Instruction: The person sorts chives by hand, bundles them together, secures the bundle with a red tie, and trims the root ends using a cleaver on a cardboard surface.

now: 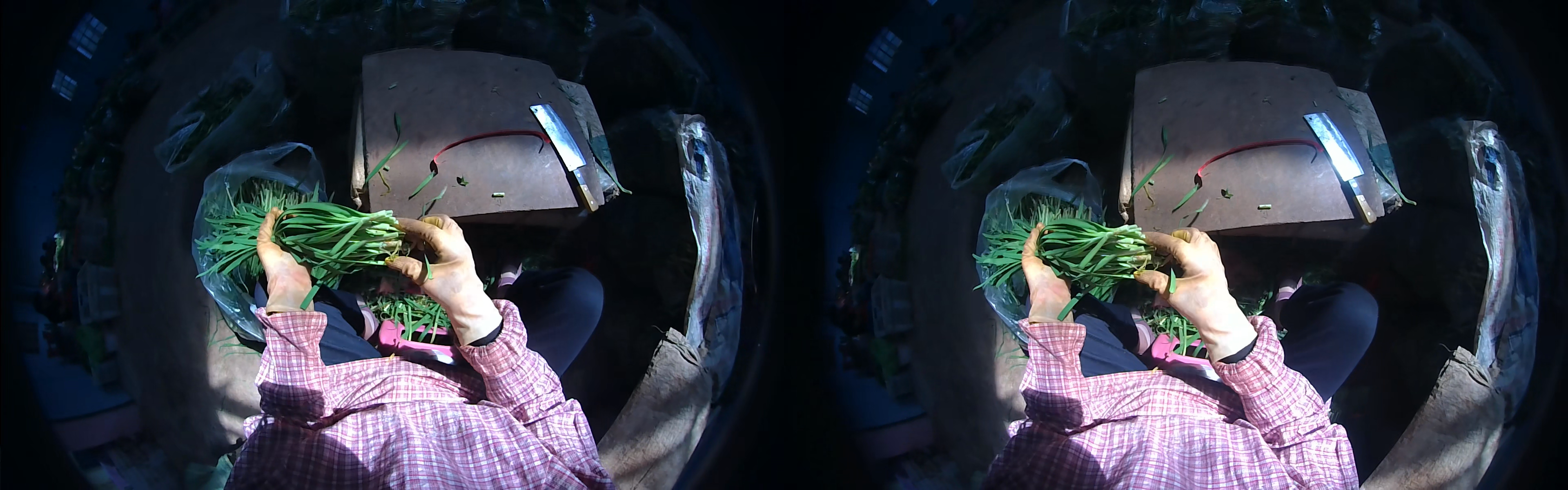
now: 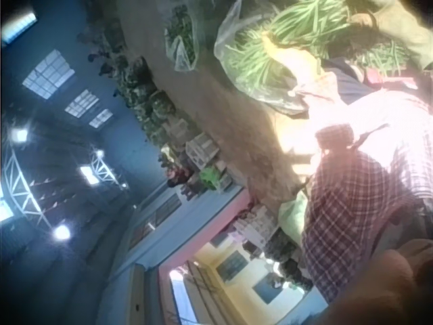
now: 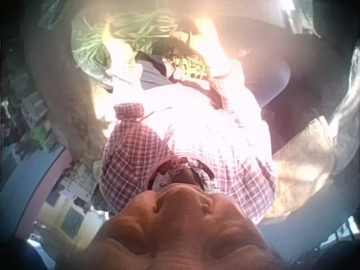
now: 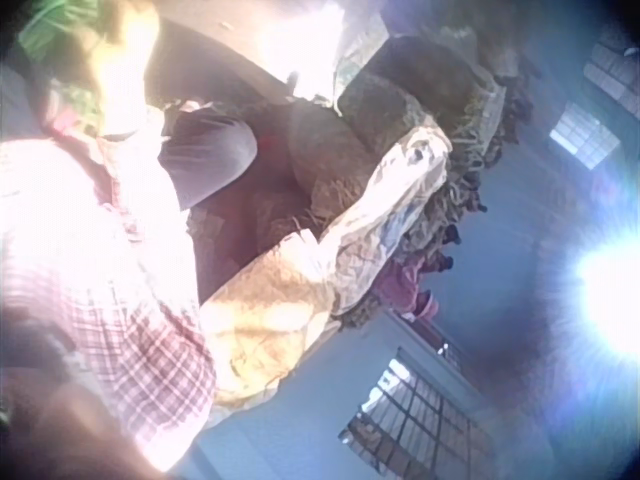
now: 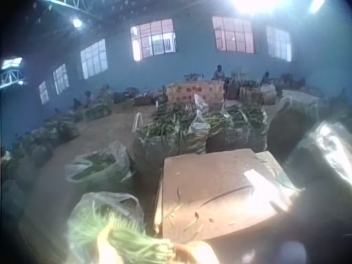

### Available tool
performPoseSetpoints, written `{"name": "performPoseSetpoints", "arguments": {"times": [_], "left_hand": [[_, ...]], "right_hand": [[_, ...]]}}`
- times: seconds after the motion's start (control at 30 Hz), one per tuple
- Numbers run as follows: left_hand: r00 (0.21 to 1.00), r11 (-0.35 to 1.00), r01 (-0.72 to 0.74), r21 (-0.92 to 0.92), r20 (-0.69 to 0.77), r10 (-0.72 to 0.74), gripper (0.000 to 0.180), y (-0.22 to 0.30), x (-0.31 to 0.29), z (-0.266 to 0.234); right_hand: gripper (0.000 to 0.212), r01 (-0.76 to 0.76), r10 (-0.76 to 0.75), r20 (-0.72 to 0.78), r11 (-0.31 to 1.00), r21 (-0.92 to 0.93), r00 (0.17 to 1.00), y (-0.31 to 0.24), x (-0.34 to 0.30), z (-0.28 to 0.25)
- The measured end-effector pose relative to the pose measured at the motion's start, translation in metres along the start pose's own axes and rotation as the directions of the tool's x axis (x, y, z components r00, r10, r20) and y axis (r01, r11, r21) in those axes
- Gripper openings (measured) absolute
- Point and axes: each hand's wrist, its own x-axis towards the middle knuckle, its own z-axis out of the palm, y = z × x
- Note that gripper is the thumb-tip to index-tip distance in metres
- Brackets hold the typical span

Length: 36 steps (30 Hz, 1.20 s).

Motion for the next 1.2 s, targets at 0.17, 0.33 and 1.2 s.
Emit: {"name": "performPoseSetpoints", "arguments": {"times": [0.17,0.33,1.2], "left_hand": [[0.999,0.997,-0.02,0.074,-0.047,0.024,0.015,-0.008,-0.011,0.009],[0.998,1.0,-0.008,0.003,-0.056,0.008,0.016,0.002,0.003,-0.009],[0.983,0.976,-0.165,-0.139,0.053,0.173,0.017,0.029,0.027,-0.038]], "right_hand": [[0.022,0.082,-0.09,-0.093,0.993,-0.089,0.992,0.032,-0.006,0.017],[0.013,-0.454,0.571,-0.045,0.696,0.556,0.82,0.051,-0.019,-0.005],[0.036,-0.345,0.491,-0.112,0.416,-0.841,0.864,0.095,0.075,-0.032]]}}
